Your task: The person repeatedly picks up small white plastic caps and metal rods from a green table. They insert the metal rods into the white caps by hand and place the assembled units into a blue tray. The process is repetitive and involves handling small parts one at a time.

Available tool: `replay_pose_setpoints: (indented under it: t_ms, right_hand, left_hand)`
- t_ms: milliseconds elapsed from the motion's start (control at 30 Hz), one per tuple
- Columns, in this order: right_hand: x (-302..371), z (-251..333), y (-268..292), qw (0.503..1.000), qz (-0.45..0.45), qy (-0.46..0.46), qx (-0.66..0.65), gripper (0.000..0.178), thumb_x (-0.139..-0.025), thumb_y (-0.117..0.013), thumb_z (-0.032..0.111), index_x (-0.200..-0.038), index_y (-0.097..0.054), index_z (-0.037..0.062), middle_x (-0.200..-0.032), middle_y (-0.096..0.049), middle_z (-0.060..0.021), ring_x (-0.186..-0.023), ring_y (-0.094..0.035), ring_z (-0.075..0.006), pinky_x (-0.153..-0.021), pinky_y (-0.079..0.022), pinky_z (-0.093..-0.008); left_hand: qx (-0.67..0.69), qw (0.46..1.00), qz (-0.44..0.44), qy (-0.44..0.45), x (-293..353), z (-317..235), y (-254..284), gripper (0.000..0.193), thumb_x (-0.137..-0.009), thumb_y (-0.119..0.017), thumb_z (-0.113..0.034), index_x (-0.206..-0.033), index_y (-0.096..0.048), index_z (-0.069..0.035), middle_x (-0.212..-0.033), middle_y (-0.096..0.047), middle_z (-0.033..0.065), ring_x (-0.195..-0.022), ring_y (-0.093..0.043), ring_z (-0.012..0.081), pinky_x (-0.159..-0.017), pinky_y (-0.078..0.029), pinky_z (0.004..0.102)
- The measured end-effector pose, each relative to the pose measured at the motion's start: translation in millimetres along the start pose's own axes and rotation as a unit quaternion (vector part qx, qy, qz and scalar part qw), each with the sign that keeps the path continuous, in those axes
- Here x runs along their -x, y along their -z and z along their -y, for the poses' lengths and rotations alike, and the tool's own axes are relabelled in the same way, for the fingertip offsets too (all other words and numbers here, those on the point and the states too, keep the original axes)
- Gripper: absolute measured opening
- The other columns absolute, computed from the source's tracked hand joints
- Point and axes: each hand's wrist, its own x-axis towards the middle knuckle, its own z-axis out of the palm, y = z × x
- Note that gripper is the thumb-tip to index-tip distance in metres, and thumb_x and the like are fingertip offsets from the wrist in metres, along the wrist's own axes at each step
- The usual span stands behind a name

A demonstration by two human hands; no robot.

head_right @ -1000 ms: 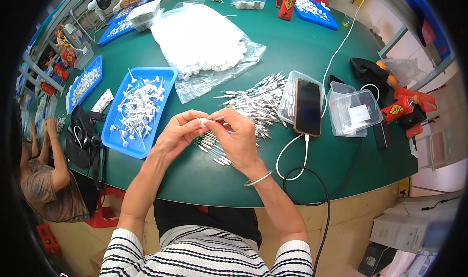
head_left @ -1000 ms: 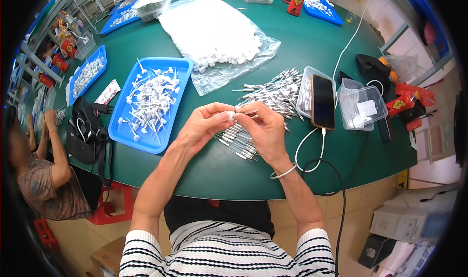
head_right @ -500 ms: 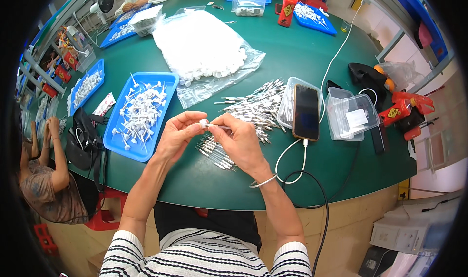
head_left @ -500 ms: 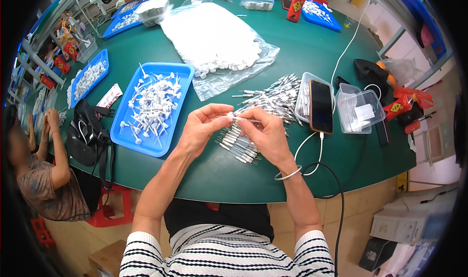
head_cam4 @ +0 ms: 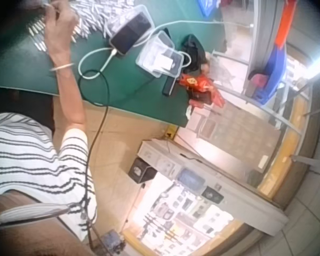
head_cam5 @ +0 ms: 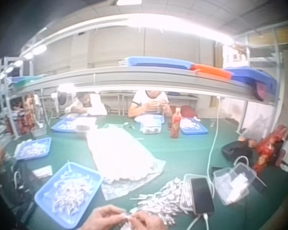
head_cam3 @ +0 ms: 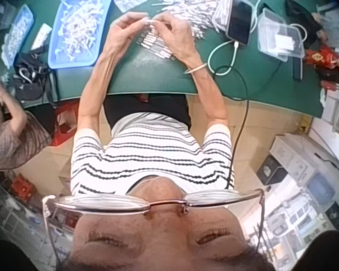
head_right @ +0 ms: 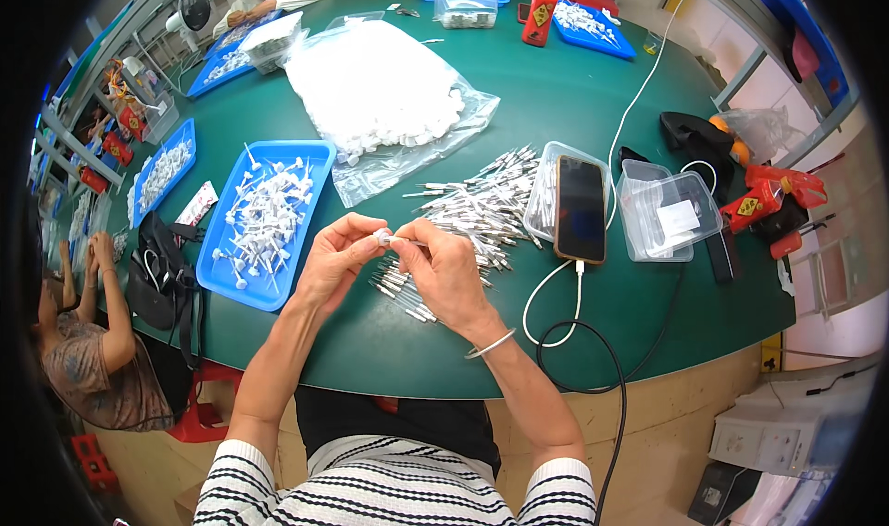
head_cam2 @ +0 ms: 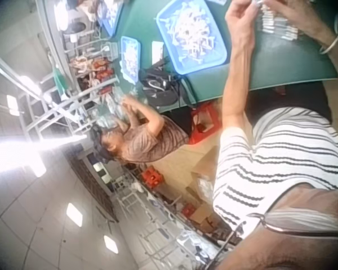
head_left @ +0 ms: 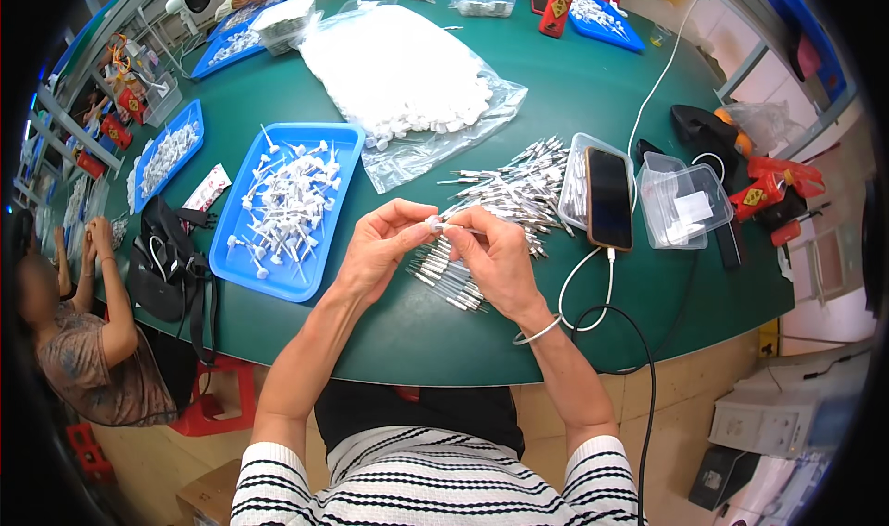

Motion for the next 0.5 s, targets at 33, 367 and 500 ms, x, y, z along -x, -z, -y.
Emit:
replay_pose_setpoints:
  t_ms: [33, 367, 500]
  right_hand:
    - [0, 0, -1, 0.999, -0.006, 0.018, 0.03, 0.009, -0.088, -0.063, 0.009, -0.088, -0.061, -0.0001, -0.063, -0.06, -0.012, -0.054, -0.06, -0.0225, -0.052, -0.045, -0.0313]
    - [-2, -9, -3, 0.999, 0.001, 0.054, 0.005, 0.009, -0.088, -0.064, 0.008, -0.094, -0.063, 0.0008, -0.068, -0.062, -0.007, -0.061, -0.061, -0.014, -0.054, -0.046, -0.0283]
    - [-6, 7, 13, 0.985, 0.094, -0.068, -0.124, 0.012, -0.092, -0.061, 0.009, -0.096, -0.065, -0.001, -0.074, -0.06, -0.0003, -0.067, -0.057, -0.0065, -0.059, -0.046, -0.0216]
  left_hand:
    - [0.0, 1.0, -0.003, -0.002, 0, 0, 0, 0.022, -0.085, -0.069, -0.005, -0.105, -0.064, 0.0, -0.097, -0.068, 0.0079, -0.091, -0.065, 0.0129, -0.085, -0.051, 0.0263]
    - [-0.1, 0.991, -0.012, -0.085, 4, -3, -3, 0.023, -0.083, -0.07, -0.003, -0.105, -0.062, 0.0, -0.098, -0.064, 0.0055, -0.093, -0.061, 0.01, -0.086, -0.049, 0.0237]
    - [-0.079, 0.99, -0.002, -0.119, 9, -11, -14, 0.027, -0.083, -0.07, 0.0, -0.108, -0.06, 0.002, -0.096, -0.064, 0.0051, -0.092, -0.061, 0.0093, -0.084, -0.05, 0.0221]
